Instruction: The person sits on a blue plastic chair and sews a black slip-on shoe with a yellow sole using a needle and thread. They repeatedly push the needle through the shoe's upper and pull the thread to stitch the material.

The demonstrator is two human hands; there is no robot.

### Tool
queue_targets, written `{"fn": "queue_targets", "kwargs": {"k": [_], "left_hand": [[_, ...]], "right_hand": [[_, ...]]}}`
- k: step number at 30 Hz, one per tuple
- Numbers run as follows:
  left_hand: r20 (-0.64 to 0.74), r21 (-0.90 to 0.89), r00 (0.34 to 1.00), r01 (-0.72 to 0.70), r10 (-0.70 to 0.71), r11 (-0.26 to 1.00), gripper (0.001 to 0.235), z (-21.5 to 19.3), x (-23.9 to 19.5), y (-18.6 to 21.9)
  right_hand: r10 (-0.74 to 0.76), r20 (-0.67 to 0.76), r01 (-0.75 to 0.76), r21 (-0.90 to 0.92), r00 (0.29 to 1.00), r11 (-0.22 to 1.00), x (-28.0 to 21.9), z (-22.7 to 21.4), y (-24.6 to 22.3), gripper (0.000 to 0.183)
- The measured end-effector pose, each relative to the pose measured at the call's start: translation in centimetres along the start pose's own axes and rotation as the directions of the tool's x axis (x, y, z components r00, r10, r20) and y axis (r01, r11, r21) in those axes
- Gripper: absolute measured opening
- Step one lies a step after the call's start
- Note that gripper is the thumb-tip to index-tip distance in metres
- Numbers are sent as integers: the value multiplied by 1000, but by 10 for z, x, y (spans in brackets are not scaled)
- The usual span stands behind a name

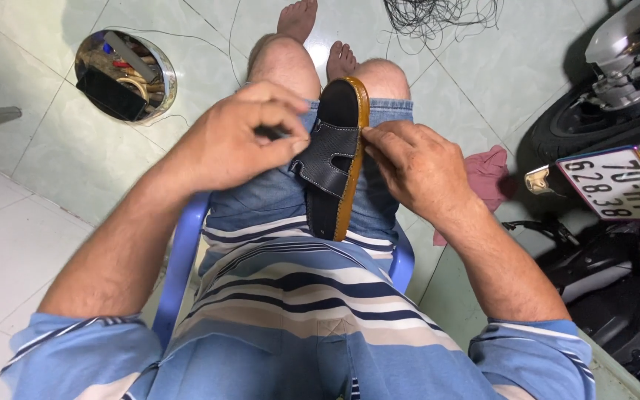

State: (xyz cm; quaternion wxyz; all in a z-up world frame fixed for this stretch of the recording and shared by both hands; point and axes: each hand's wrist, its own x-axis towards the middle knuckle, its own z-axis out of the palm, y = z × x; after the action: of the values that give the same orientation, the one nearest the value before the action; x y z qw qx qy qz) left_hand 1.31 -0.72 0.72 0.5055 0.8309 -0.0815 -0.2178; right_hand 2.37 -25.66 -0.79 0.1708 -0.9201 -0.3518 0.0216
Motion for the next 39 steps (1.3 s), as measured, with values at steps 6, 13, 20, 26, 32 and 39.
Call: {"fn": "queue_targets", "kwargs": {"k": [6, 13, 20, 26, 32, 39], "left_hand": [[72, -774, 996, 91, -55, 626, 20, 43, 23, -1], [-189, 166, 972, -105, 136, 980, 20, 54, 25, -14], [-63, 168, 993, -89, 101, 982, 29, 55, 31, -16], [70, 199, 955, -297, 289, 934, 12, 38, 27, 5], [237, 339, 964, -199, 121, 920, 45, 20, 26, 38], [284, 236, 959, -48, -21, 971, 45, 11, 34, 33]], "right_hand": [[50, -19, -47, 122, 999, 991, 0, 7, 0, 10], [121, -76, -104, 193, 990, 976, -9, 17, -1, 11], [203, -137, -161, 269, 970, 949, -14, 26, -6, 12], [209, -146, -171, 241, 967, 956, -21, 31, -5, 15], [153, 104, -167, 148, 983, 975, -14, 4, -4, 23], [196, 427, -270, 119, 883, 955, -6, -66, 8, 46]]}}
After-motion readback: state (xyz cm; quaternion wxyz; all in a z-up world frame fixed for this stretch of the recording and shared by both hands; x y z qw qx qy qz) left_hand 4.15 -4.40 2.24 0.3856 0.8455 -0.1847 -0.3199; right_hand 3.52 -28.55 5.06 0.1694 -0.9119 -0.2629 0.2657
